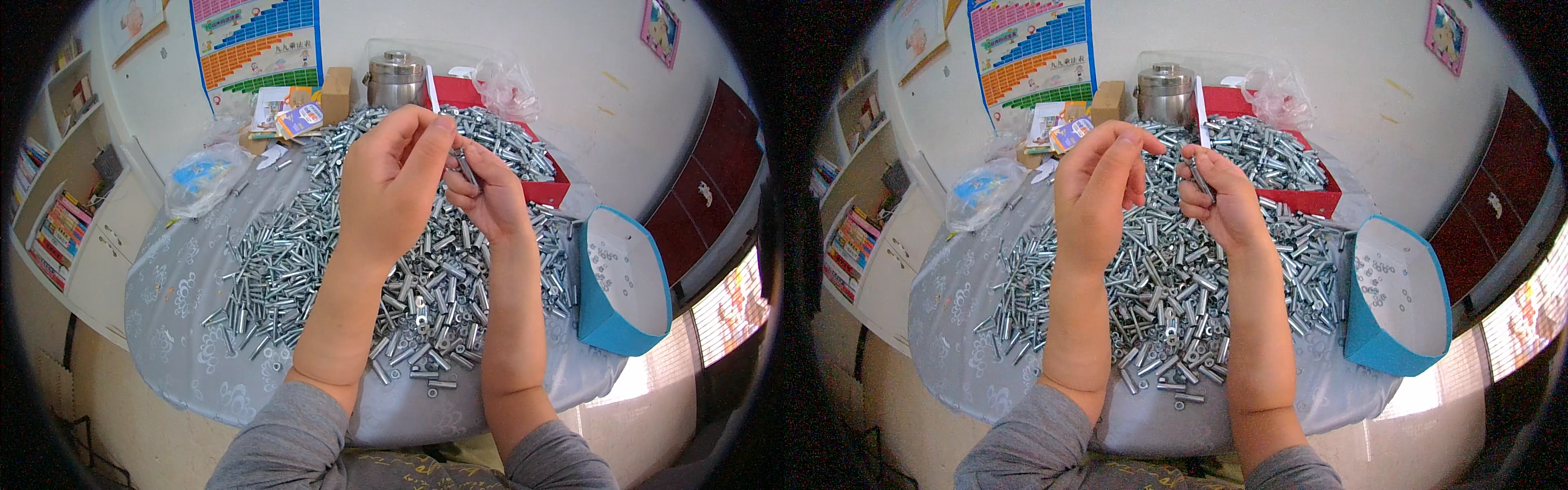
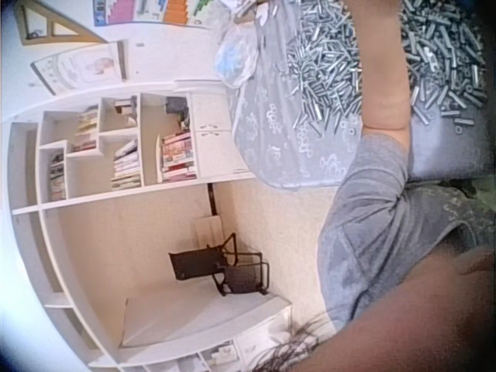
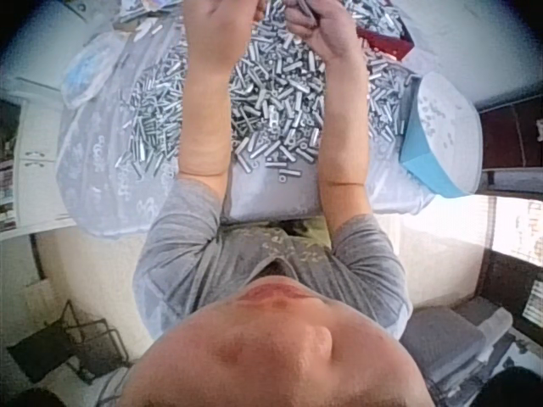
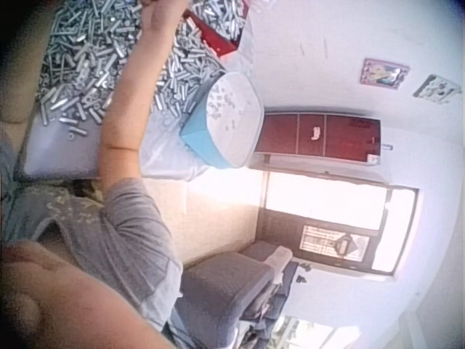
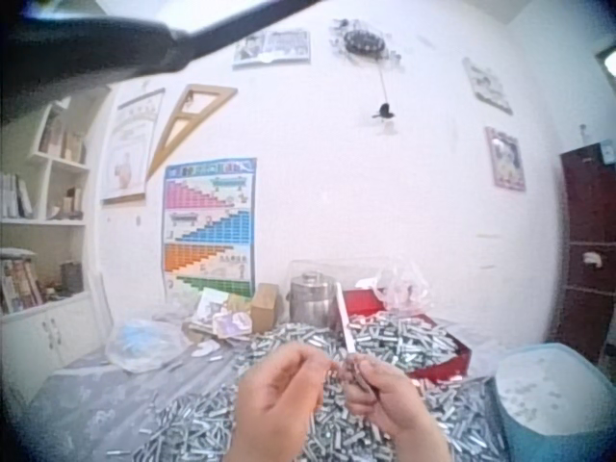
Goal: The person sits at a table covered with a large pile of metal bolts and washers. They repeatedly pick up a bolt and a washer, thread the washer onto the bolt, and place the assembled unit into a red box. The person continues this repetitive assembly process throughout the video.
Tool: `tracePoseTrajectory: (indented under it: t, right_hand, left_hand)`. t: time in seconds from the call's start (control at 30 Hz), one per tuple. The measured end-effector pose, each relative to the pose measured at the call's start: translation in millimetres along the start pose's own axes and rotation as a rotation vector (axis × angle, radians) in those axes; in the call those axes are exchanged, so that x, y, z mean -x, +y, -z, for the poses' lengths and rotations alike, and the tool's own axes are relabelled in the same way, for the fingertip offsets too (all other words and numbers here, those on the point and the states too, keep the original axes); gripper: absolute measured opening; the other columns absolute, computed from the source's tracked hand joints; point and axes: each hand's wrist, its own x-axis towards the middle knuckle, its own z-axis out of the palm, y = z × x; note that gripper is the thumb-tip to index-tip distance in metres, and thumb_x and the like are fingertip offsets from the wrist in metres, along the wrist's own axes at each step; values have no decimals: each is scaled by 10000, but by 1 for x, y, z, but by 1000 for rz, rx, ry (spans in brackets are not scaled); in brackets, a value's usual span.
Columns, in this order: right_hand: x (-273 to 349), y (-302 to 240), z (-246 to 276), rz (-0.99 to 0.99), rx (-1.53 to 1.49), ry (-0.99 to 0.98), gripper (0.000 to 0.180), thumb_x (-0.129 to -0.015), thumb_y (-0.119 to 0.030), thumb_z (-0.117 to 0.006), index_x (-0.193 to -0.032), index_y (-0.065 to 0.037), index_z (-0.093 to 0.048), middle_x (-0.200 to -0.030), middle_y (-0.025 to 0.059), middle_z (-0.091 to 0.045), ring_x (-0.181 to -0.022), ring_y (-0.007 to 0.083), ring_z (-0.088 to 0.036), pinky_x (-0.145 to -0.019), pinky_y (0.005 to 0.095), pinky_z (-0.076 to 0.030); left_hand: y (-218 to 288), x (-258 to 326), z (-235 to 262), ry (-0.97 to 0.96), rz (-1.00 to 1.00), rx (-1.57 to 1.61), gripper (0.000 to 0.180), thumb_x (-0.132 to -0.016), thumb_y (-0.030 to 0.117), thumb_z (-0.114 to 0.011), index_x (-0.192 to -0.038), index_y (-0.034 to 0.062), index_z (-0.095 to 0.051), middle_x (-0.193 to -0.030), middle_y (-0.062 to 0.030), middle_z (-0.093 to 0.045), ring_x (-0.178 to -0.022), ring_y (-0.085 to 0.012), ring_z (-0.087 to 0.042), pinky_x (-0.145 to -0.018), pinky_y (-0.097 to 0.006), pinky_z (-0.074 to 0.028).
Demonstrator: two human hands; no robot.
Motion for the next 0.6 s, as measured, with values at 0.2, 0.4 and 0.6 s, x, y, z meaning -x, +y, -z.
tracePoseTrajectory:
  t: [0.2,0.4,0.6]
  right_hand:
    - [0,3,0,34,-3,-4,232,-911,-208,-421,-1055,-35,-474,-803,17,-465,-494,53,-299,-429,185,-247]
    - [2,0,-4,16,15,19,309,-924,-255,-382,-1133,-39,-453,-759,13,-456,-474,64,-300,-407,195,-241]
    - [-4,-2,12,-41,-192,172,246,-918,-259,-404,-1085,-92,-473,-725,15,-469,-447,61,-303,-364,199,-212]
  left_hand:
    - [1,1,0,-4,-3,8,205,-869,165,-508,-770,-5,-565,-621,-2,-557,-578,-39,-499,-491,-185,-360]
    - [1,2,1,-30,33,24,194,-864,158,-511,-794,-16,-560,-686,-28,-587,-609,-60,-542,-532,-188,-414]
    - [1,1,-5,-32,21,61,202,-859,165,-517,-794,-19,-568,-689,-22,-587,-647,-58,-541,-567,-190,-420]
